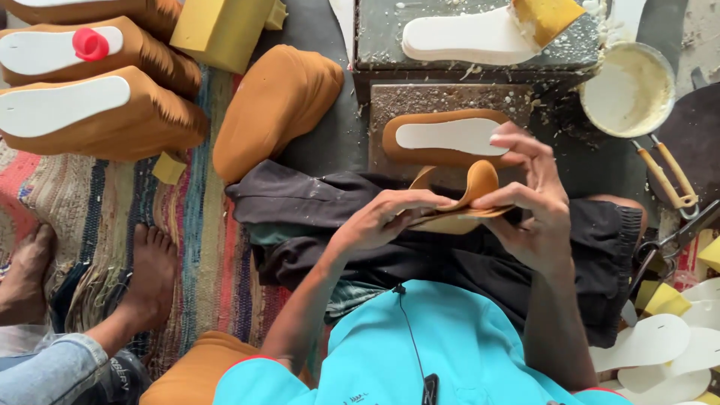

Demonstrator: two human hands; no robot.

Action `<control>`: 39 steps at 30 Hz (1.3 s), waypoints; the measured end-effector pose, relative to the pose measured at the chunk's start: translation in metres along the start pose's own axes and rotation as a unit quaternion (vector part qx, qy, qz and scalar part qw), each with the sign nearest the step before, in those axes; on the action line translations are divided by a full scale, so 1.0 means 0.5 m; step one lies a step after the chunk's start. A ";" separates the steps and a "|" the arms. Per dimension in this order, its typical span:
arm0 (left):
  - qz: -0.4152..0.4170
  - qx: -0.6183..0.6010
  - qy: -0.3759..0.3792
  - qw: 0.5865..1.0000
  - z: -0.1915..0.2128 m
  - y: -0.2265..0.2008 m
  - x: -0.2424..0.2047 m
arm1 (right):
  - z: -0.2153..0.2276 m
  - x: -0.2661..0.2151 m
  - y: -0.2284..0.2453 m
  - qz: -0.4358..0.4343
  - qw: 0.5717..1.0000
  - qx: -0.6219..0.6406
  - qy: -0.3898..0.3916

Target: The person sits on the floor and assembles sandal soles: they spread white paste onto a white insole with a sponge, press the insole onto a brown sole, then set the finished pair onto a stack beside them, repeating the process for additional pairs.

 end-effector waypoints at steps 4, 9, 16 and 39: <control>0.008 -0.026 0.008 1.000 -0.022 0.013 0.003 | 0.002 -0.040 -0.027 -0.036 0.995 0.093 0.029; 0.065 -0.067 -0.008 0.996 -0.019 0.035 0.002 | 0.021 -0.090 -0.054 -0.049 0.998 0.028 0.006; 0.094 0.077 -0.094 0.988 -0.039 0.081 0.001 | 0.061 -0.078 -0.070 -0.092 0.984 0.088 -0.125; 0.103 0.384 -0.512 0.762 0.497 0.080 -0.224 | -0.373 -0.389 -0.272 -0.419 0.866 0.249 0.112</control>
Point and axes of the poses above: each hand's wrist, its own x-axis towards the middle knuckle, its own z-axis out of the back of the hand, y = z × x, the point moved 10 cm from there along x, towards the middle knuckle, and after that the axes turned 11 degrees about z, right-handed, at the moved point
